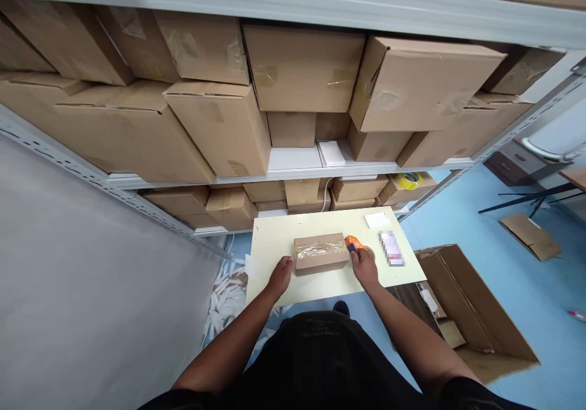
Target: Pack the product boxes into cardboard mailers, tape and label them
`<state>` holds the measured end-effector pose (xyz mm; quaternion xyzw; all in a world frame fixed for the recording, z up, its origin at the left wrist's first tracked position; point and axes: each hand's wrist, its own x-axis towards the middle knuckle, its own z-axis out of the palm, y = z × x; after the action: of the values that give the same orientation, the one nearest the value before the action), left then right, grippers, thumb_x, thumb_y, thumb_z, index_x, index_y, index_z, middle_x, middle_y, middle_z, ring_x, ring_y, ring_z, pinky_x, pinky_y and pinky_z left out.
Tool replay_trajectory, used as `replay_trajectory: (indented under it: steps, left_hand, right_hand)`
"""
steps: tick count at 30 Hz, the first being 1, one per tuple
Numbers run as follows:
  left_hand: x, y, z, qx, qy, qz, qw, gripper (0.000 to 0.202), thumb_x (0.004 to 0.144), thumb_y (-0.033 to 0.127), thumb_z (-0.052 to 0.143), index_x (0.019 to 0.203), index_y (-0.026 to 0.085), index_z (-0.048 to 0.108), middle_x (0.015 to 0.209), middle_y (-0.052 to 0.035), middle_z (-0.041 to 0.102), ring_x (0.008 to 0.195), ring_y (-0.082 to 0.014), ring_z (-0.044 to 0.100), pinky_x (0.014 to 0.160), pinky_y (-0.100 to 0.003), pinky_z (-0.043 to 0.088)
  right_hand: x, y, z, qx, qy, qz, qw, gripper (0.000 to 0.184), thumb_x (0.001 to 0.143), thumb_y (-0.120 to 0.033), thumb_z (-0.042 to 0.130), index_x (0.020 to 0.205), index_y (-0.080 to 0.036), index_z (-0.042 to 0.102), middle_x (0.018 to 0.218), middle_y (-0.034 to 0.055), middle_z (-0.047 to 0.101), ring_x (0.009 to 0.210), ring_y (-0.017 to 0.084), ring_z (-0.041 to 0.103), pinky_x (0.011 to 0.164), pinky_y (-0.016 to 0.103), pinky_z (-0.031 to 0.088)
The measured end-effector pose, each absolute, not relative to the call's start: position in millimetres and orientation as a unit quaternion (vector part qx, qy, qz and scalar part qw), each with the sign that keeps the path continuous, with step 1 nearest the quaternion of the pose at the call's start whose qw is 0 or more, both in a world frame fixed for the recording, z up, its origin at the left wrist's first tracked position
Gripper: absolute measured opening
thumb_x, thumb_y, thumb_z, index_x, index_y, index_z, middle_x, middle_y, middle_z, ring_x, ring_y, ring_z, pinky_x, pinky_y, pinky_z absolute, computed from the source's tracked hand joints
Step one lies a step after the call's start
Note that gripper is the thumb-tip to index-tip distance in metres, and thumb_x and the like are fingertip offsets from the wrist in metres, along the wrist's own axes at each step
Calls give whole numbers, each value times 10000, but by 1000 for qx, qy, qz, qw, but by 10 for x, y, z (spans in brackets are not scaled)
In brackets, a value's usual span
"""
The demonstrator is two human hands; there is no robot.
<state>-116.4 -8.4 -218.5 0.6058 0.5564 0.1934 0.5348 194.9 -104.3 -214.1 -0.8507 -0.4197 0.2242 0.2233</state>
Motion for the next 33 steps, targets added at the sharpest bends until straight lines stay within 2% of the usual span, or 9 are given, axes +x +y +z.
replay_trajectory:
  steps: [2,5,8,12,16,18,21,27,33]
  left_hand:
    - [-1252,-87,-2194,610,563,198,522,436,953,601,371,980,223,587,1014,-80,680,1017,-256,650,860,-371,524]
    - [-1415,-127,-2195,610,579,204,502,428,942,588,384,969,217,595,1002,-88,682,1028,-262,657,844,-371,530]
    - [-1573,-207,-2195,604,598,208,485,410,941,574,394,937,217,595,960,-75,692,1025,-255,671,836,-358,531]
    - [-1732,-338,-2221,613,616,184,459,400,957,546,380,905,217,603,922,-59,711,971,-241,687,858,-357,518]
    - [-1826,-484,-2286,623,617,175,448,366,956,508,412,907,213,624,992,-78,736,963,-250,689,902,-381,508]
    - [-1843,-554,-2313,619,622,178,446,367,962,504,410,924,213,631,1022,-86,738,980,-253,690,916,-383,506]
    - [-1835,-633,-2320,616,627,180,442,382,972,505,386,926,215,632,1003,-87,735,969,-253,694,909,-379,509]
    - [-1817,-706,-2262,633,618,207,418,367,962,509,400,927,221,626,991,-77,724,950,-249,693,900,-391,522]
    - [-1984,-824,-2281,619,620,228,424,333,950,501,433,952,229,626,1055,-86,724,975,-248,700,909,-389,538]
  right_hand:
    - [2098,-1052,-2215,-866,-426,192,179,329,915,-350,548,1154,-164,677,1316,194,630,1262,335,528,1000,424,398]
    - [2262,-1071,-2329,-869,-448,175,118,211,835,-263,652,1017,-179,716,1155,188,689,1230,366,540,976,460,384]
    - [2366,-1077,-2383,-859,-479,157,90,149,877,-249,594,908,-179,721,990,178,713,1178,371,556,944,473,391]
    - [2556,-983,-2222,-845,-513,120,96,318,967,-326,458,1009,-143,715,1032,207,708,1102,363,566,910,463,423]
    - [2745,-671,-1673,-781,-595,67,181,379,992,-429,438,1040,-150,691,1023,167,710,1034,334,567,895,430,455]
    - [2741,-427,-1270,-740,-634,29,222,363,1001,-431,434,1023,-165,680,997,152,706,1011,331,563,873,428,460]
    - [2567,15,-610,-678,-696,-20,237,341,1015,-421,434,1040,-175,668,1007,142,701,992,322,553,886,434,448]
    - [1899,1037,374,-628,-754,-83,173,309,1021,-347,438,1075,-151,670,1163,176,683,1082,329,519,950,432,396]
    - [1449,1876,493,-642,-760,-53,86,308,999,-277,470,1160,-113,676,1198,195,674,1139,326,510,982,403,378]
